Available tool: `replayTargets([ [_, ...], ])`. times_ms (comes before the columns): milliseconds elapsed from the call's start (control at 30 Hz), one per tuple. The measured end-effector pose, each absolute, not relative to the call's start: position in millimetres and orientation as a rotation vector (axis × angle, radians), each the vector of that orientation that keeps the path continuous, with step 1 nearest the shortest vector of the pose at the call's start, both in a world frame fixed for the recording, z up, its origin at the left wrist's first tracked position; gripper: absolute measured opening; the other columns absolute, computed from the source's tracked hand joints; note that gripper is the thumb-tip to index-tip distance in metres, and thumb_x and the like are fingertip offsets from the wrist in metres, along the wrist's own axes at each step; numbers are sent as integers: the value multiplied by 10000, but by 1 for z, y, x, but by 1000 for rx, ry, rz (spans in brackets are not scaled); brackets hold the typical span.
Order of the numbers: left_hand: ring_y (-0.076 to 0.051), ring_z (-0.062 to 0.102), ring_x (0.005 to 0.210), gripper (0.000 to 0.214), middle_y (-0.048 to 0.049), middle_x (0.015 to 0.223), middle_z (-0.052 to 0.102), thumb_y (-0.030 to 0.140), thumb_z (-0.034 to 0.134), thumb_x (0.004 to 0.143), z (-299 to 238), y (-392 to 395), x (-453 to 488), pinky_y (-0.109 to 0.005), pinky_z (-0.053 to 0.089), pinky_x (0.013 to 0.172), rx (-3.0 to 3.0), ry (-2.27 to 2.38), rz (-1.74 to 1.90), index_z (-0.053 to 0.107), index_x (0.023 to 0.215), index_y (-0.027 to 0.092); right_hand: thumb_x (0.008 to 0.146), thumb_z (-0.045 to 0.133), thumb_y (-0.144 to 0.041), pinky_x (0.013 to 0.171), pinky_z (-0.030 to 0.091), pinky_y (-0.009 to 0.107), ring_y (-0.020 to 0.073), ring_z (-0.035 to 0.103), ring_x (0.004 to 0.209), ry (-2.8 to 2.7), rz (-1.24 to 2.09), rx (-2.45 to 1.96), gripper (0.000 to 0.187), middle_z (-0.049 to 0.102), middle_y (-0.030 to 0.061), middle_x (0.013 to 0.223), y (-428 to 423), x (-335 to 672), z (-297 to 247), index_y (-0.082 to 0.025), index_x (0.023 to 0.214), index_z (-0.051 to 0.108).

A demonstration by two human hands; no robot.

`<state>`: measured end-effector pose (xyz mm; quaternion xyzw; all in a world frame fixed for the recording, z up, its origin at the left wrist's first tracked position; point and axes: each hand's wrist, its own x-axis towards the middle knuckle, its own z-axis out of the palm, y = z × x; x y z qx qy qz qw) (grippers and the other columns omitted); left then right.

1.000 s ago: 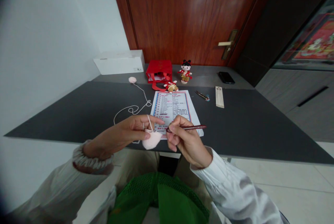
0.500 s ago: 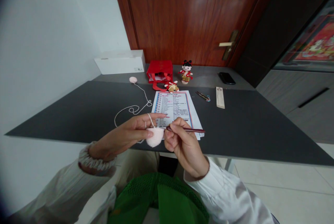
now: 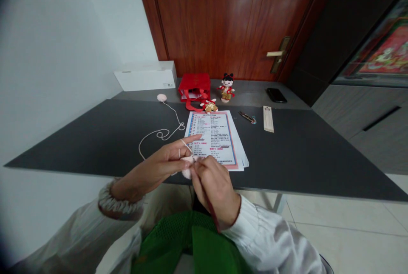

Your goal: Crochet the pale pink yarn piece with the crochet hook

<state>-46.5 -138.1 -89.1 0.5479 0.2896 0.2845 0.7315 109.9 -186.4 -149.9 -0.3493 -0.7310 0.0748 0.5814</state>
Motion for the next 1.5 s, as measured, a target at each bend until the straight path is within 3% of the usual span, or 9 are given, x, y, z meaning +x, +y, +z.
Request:
replayTargets([
  [100,-126,553,757,641,8,793,588,131,641,768,-89,-140,-45,-271,402,754,1138,644,672,426,1371,166,809,578,-32,587,434,319,191,545,689,-1823,-111,-801,359,622,46,793,-181,112,-156,-268,1077,547],
  [167,-136,576,820,581,-31,900,629,116,643,755,-88,-141,-44,-271,405,773,1067,631,666,490,1314,162,802,587,-26,588,442,314,184,547,692,-1774,-51,-737,385,614,38,797,-179,111,-157,-276,1090,536],
  [267,-152,599,914,494,-76,1044,643,97,632,753,-89,-140,-44,-281,410,824,986,574,636,545,1236,154,832,580,-74,584,459,297,162,572,694,-1528,328,-649,269,602,23,813,-178,108,-155,-273,1012,560],
  [400,-163,629,816,512,-83,980,670,118,626,749,-89,-138,-45,-296,427,765,969,529,617,519,1249,140,880,579,-214,492,437,257,119,535,542,-1155,864,-566,37,573,-20,691,-177,107,-149,-248,869,568],
  [533,-164,623,854,495,-84,988,671,117,638,744,-85,-138,-48,-272,417,745,960,566,602,541,1230,125,867,612,-237,450,415,226,107,524,496,-1078,1085,-497,59,586,-38,616,-175,114,-142,-236,826,569],
  [1133,-233,586,1048,525,-126,1121,648,150,680,723,-92,-129,-64,-320,401,878,1041,485,430,572,1237,134,848,614,-104,483,424,234,86,534,550,-1418,1076,-523,135,614,9,804,-179,151,-135,-225,904,630],
  [1500,-146,597,793,498,-84,1038,679,202,732,677,-91,-128,-67,-224,413,683,1084,513,339,644,1165,155,837,642,-123,476,406,210,66,518,526,-1465,1230,-504,88,622,0,743,-176,160,-124,-206,864,630],
])
